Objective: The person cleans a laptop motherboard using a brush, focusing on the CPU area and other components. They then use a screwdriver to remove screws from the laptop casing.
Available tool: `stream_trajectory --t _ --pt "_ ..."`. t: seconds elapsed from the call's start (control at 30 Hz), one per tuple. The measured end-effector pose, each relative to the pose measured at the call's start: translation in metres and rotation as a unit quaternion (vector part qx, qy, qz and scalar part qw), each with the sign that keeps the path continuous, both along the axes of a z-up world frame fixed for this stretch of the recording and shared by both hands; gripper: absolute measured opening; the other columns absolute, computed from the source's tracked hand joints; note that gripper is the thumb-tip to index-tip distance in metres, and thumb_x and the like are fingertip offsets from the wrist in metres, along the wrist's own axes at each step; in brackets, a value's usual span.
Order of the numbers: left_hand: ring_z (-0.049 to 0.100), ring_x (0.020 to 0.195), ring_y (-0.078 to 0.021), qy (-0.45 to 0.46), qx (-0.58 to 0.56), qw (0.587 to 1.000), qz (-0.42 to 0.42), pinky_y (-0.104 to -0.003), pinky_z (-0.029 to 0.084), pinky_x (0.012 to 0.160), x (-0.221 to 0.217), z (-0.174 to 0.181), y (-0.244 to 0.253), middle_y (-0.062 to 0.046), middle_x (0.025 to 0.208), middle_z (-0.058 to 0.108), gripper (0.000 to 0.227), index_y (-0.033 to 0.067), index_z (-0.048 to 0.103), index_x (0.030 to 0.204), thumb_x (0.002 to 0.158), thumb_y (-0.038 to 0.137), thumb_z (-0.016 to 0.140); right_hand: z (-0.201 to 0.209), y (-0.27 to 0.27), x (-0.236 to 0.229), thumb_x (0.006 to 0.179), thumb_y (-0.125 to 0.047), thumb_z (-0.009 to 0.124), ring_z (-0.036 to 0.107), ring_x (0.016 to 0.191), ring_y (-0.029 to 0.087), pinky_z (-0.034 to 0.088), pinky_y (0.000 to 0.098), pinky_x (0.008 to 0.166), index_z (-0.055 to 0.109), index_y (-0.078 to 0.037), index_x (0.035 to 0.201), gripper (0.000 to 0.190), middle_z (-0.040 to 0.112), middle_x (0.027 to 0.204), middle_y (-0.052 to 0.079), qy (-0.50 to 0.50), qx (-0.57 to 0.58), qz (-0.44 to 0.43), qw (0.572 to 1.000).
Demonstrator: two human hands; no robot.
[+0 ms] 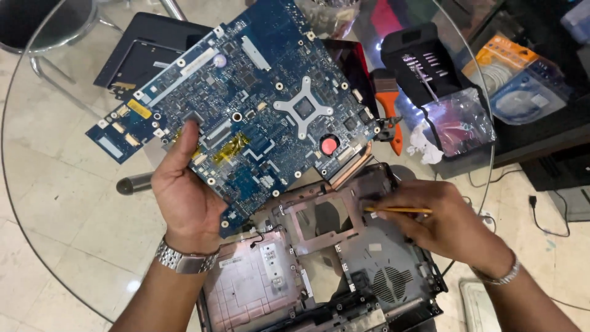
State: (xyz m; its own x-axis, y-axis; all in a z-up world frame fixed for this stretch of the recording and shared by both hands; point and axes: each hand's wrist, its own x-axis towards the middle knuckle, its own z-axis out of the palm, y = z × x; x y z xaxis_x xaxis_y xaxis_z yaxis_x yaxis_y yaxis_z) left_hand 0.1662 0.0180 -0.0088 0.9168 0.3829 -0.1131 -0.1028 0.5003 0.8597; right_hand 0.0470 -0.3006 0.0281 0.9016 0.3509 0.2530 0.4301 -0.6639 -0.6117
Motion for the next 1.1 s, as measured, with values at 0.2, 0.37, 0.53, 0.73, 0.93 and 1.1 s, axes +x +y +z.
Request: stream_trajectory --t 0.2,0.37,0.53,0.73,0.93,1.1 --pt "0.072 0.121 -0.0198 -0.009 0.036 0.999 0.003 -0.038 0.047 0.12 -0.003 -0.003 0.001 -0.002 0.111 0.079 0.024 0.0141 0.078 0.102 0.079 0.021 0.079 0.002 0.006 -0.007 0.085 -0.006 0.076 0.075 0.067 0.014 0.064 0.0246 0.056 0.079 -0.009 0.102 0.017 0.082 0.089 0.004 0.001 -0.018 -0.01 1.0" --pt "0.071 0.122 -0.0216 -0.044 0.058 0.997 0.001 -0.036 0.05 0.119 -0.008 -0.01 0.003 -0.007 0.116 0.077 0.025 0.0114 0.077 0.106 0.082 0.017 0.078 -0.004 0.004 -0.016 0.094 -0.011 0.074 0.062 0.063 0.018 0.05 0.0321 0.058 0.079 -0.009 0.111 0.018 0.071 0.081 0.007 -0.101 -0.093 -0.098 0.986" --pt "0.072 0.12 -0.0248 0.005 -0.017 1.0 0.0 -0.037 0.053 0.115 -0.001 -0.005 0.002 -0.009 0.115 0.078 0.028 0.0057 0.078 0.103 0.078 0.018 0.079 0.003 0.0 -0.012 0.09 -0.004 0.075 0.057 0.052 0.007 0.045 0.0189 0.04 0.077 -0.006 0.109 0.02 0.074 0.076 0.003 -0.072 -0.033 -0.078 0.994" --pt "0.073 0.12 -0.0198 0.03 -0.001 1.0 0.006 -0.03 0.053 0.115 -0.004 0.0 0.001 -0.007 0.115 0.078 0.031 0.0071 0.078 0.106 0.077 0.019 0.078 0.006 -0.01 -0.023 0.085 -0.007 0.076 0.078 0.058 0.01 0.068 0.0131 0.044 0.08 -0.009 0.101 0.016 0.085 0.085 0.004 0.037 -0.044 0.03 0.998" --pt "0.075 0.111 -0.0156 0.021 0.01 1.0 0.01 -0.029 0.055 0.113 -0.012 0.003 -0.003 -0.001 0.104 0.08 0.02 0.0114 0.079 0.1 0.081 0.016 0.078 -0.001 -0.004 -0.021 0.08 -0.001 0.076 0.079 0.067 0.016 0.068 0.0231 0.058 0.08 -0.008 0.094 0.016 0.083 0.088 0.006 0.018 -0.053 0.013 0.998" --pt "0.075 0.115 -0.0184 0.01 0.02 1.0 -0.005 -0.03 0.055 0.113 -0.009 -0.001 -0.004 -0.005 0.11 0.08 0.024 0.009 0.079 0.103 0.08 0.016 0.077 -0.002 0.006 -0.04 0.087 -0.003 0.074 0.074 0.065 0.018 0.061 0.0281 0.056 0.078 -0.006 0.101 0.015 0.079 0.086 0.006 -0.04 -0.088 -0.083 0.992"
